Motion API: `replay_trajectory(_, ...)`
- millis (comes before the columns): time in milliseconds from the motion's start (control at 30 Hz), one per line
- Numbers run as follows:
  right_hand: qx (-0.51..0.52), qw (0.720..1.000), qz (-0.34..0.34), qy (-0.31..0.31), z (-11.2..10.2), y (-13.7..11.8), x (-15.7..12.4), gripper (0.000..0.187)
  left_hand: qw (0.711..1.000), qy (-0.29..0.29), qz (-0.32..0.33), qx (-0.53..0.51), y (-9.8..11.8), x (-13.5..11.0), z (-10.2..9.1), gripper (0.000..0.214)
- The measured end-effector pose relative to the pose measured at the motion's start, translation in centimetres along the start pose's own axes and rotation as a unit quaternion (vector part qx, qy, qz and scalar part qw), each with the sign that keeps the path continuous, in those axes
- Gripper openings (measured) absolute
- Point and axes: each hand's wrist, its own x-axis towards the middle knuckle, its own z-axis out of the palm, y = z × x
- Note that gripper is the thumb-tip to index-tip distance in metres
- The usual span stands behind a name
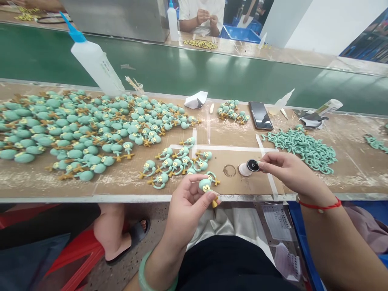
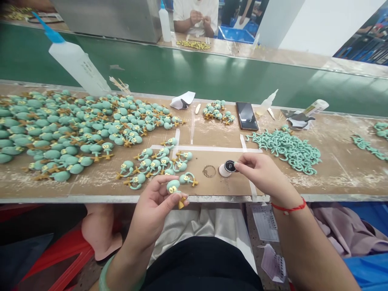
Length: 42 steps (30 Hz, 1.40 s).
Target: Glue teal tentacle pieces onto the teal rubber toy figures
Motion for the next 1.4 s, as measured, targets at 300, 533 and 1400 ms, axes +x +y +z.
replay_trajectory(300,-0.018,1.0,-0.006,0.003,0.0,-0.5,0.0,0.042,1.0,0.014,0.009,0.024,-0.2,-0.1,-0.3,0.032)
replay_trajectory(533,-0.021,1.0,-0.01,0.002,0.0,-0.1,0.0,0.043,0.999,0.004,0.034,-0.006,0.0,-0.3,0.1,0.033)
replay_trajectory(1400,0.502,0.848,-0.162,0.045,5.7,-5.5,-7.9,0.012,0.995,-0.033,0.095,0.017,0.5,-2.8,5.4,0.037)
